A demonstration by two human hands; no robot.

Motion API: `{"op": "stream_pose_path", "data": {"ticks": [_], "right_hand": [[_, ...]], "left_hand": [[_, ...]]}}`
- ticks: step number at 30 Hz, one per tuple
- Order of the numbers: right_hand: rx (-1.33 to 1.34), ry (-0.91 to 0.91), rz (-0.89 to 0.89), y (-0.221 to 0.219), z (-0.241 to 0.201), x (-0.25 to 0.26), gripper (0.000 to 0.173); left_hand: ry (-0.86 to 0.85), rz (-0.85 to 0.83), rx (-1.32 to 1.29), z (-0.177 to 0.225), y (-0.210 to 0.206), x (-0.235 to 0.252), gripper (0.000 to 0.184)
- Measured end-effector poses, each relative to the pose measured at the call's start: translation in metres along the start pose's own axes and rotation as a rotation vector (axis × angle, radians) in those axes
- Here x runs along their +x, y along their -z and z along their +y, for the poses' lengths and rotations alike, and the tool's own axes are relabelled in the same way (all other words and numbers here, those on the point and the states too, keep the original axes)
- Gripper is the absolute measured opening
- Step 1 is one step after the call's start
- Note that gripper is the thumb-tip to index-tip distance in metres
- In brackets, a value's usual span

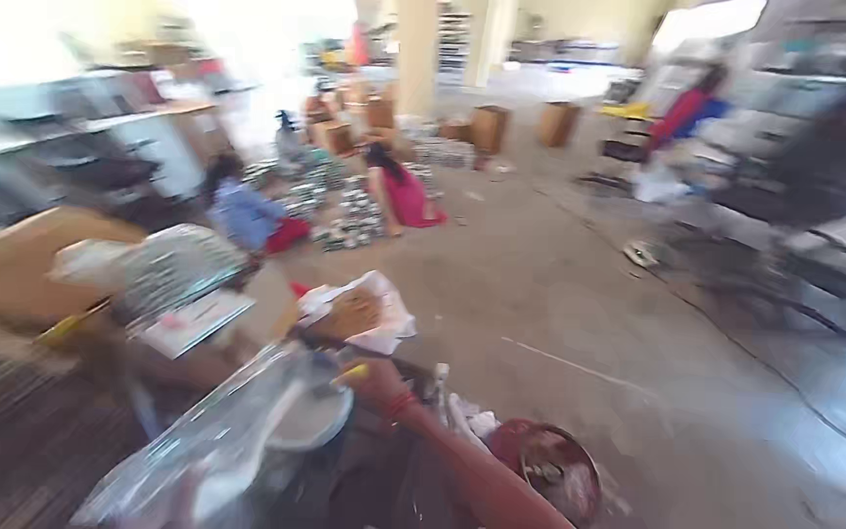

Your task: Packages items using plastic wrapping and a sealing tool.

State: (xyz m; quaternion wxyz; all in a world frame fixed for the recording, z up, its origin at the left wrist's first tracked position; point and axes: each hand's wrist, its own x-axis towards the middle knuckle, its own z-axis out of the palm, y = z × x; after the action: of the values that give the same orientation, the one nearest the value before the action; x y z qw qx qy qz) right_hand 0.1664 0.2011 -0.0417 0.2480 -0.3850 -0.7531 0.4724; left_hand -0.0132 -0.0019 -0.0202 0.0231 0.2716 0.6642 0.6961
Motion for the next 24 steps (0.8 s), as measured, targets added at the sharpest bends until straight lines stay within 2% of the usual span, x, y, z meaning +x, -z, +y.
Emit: {"op": "stream_pose_path", "data": {"ticks": [2, 5, 8, 12, 19, 24], "right_hand": [[0.007, 0.012, -0.028, -0.006, 0.004, 0.002, 0.031], [-0.008, 0.031, -0.110, -0.007, 0.001, 0.002, 0.030], [-0.016, 0.062, -0.079, 0.002, 0.004, 0.000, 0.027], [-0.004, 0.108, 0.065, -0.004, 0.022, 0.008, 0.026], [0.063, 0.078, -0.045, 0.006, 0.026, 0.009, 0.024], [0.031, 0.108, 0.087, 0.001, 0.032, 0.018, 0.026]], "left_hand": [[-0.071, 0.028, -0.062, -0.007, -0.007, 0.001, 0.055], [-0.010, 0.032, -0.092, -0.006, -0.017, 0.007, 0.045], [-0.027, 0.014, -0.099, -0.017, -0.023, 0.008, 0.043], [-0.087, 0.038, -0.106, -0.014, -0.028, 0.009, 0.039], [-0.067, 0.054, -0.139, -0.010, -0.027, 0.013, 0.036], [-0.027, 0.059, -0.087, -0.011, -0.026, 0.012, 0.040]]}}
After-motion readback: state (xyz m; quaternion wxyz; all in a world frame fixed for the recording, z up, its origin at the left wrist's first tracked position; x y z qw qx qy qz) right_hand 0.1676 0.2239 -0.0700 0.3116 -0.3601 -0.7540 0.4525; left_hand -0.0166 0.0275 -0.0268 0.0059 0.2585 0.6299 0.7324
